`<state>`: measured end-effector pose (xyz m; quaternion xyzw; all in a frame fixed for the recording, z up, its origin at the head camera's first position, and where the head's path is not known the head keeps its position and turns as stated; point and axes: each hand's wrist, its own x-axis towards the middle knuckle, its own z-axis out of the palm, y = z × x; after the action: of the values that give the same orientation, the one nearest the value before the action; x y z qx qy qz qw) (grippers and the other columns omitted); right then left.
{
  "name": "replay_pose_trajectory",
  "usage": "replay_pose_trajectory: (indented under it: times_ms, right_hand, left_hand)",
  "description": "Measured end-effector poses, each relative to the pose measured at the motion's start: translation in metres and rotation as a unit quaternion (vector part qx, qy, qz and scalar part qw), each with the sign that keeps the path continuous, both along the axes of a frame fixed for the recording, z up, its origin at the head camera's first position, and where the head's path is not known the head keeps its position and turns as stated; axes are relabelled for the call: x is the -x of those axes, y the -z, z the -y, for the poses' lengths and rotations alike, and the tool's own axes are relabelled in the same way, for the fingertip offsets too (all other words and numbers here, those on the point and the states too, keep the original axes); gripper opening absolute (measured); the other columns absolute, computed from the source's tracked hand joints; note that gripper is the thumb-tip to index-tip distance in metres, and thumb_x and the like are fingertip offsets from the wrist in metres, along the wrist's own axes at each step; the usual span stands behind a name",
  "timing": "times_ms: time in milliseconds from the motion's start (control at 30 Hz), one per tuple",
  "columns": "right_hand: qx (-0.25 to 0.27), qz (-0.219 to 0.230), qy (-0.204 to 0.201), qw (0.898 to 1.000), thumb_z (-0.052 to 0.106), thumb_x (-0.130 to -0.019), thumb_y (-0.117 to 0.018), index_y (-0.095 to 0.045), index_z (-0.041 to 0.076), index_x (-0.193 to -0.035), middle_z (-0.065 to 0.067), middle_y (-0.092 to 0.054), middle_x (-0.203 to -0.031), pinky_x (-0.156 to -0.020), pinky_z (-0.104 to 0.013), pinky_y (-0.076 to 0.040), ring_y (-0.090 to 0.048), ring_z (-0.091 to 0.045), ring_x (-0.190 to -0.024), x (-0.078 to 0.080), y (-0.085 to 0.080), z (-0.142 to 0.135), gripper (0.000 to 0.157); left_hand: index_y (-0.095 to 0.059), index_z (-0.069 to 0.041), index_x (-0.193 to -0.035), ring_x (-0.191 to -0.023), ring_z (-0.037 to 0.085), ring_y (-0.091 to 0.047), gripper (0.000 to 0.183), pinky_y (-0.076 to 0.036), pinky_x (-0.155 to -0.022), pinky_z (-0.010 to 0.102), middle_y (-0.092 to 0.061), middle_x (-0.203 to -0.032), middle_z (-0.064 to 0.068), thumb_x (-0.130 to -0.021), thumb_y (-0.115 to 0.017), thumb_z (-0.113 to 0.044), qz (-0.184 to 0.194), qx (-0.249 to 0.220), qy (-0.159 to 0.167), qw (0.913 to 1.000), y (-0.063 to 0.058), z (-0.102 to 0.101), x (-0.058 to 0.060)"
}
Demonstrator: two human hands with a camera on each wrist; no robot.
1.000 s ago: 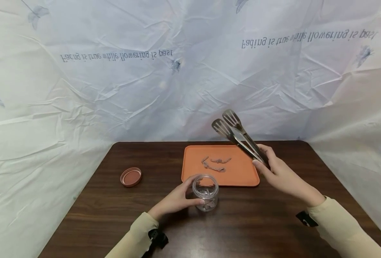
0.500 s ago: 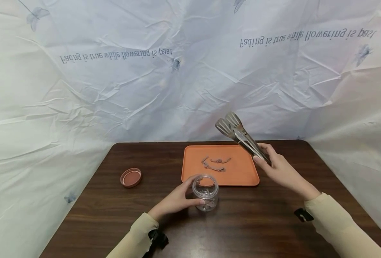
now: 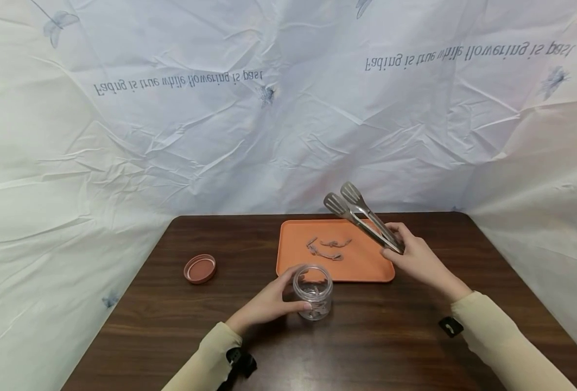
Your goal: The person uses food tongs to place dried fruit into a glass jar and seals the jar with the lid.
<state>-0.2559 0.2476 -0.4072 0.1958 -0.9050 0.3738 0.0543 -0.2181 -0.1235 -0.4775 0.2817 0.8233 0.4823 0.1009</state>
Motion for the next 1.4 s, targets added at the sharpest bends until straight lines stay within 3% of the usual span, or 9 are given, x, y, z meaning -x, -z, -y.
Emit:
replay_pose_trajectory:
  times_ms: [167,433,533,633,767,933,1400]
  right_hand:
    - [-0.018,0.033,0.015,0.999,0.044,-0.097,-0.068,-0.034,0.006,-0.149,-0.017,-0.062,-0.105,-0.058,-0.036,-0.046,-0.056,-0.023,-0.072,0.009,0.011,0.000,0.072]
    - [-0.059,0.081,0.030,0.994,0.058,-0.093,-0.066,-0.034,0.000,-0.151,-0.018,-0.064,-0.108,-0.063,-0.035,-0.046,-0.061,-0.023,-0.080,0.020,0.030,-0.004,0.088]
    - [-0.064,0.097,0.027,0.993,0.057,-0.094,-0.065,-0.033,-0.001,-0.152,-0.012,-0.067,-0.099,-0.062,-0.036,-0.047,-0.062,-0.022,-0.075,0.022,0.036,-0.005,0.088]
    - [-0.074,0.104,0.022,0.992,0.053,-0.096,-0.065,-0.035,-0.004,-0.151,-0.008,-0.068,-0.095,-0.062,-0.035,-0.049,-0.065,-0.020,-0.073,0.023,0.042,-0.006,0.085]
    - [-0.092,0.100,0.021,0.991,0.048,-0.097,-0.066,-0.039,-0.006,-0.148,-0.006,-0.065,-0.081,-0.056,-0.034,-0.046,-0.058,-0.018,-0.061,0.023,0.047,-0.004,0.079]
    - [-0.102,0.098,0.032,0.989,0.045,-0.096,-0.068,-0.042,-0.006,-0.146,-0.005,-0.058,-0.068,-0.050,-0.033,-0.040,-0.049,-0.017,-0.052,0.021,0.050,0.001,0.076]
    - [-0.126,0.091,0.065,0.986,0.043,-0.095,-0.069,-0.043,-0.006,-0.145,-0.002,-0.062,-0.073,-0.046,-0.033,-0.039,-0.055,-0.016,-0.053,0.020,0.056,0.010,0.075]
  left_hand:
    - [-0.024,-0.024,-0.161,-0.139,0.019,-0.046,0.091,-0.044,-0.109,0.039,-0.038,-0.157,-0.002,-0.090,-0.078,-0.040,-0.001,0.001,0.002,1.0000,0.000,0.001,0.002]
    - [-0.024,-0.030,-0.160,-0.139,0.018,-0.046,0.090,-0.045,-0.109,0.037,-0.037,-0.157,-0.005,-0.089,-0.078,-0.041,0.007,-0.001,0.004,1.0000,-0.001,0.001,0.005]
    - [-0.025,-0.035,-0.159,-0.139,0.018,-0.045,0.088,-0.045,-0.109,0.035,-0.037,-0.157,-0.006,-0.089,-0.078,-0.040,0.007,-0.004,0.006,0.9999,0.000,0.001,0.006]
    - [-0.025,-0.032,-0.160,-0.139,0.018,-0.045,0.088,-0.044,-0.109,0.034,-0.037,-0.157,-0.006,-0.089,-0.078,-0.040,0.007,-0.006,0.009,0.9999,0.000,0.002,0.008]
    - [-0.025,-0.027,-0.160,-0.139,0.018,-0.045,0.088,-0.045,-0.109,0.034,-0.037,-0.157,-0.004,-0.090,-0.078,-0.039,0.006,-0.006,0.011,0.9999,-0.002,0.003,0.010]
    - [-0.026,-0.031,-0.159,-0.138,0.016,-0.045,0.088,-0.045,-0.109,0.034,-0.038,-0.156,-0.006,-0.089,-0.079,-0.041,-0.002,0.005,0.005,1.0000,-0.003,0.005,0.011]
    - [-0.025,-0.035,-0.159,-0.138,0.015,-0.046,0.087,-0.045,-0.109,0.034,-0.037,-0.157,-0.006,-0.089,-0.078,-0.040,0.004,0.001,0.012,0.9999,-0.001,0.010,0.016]
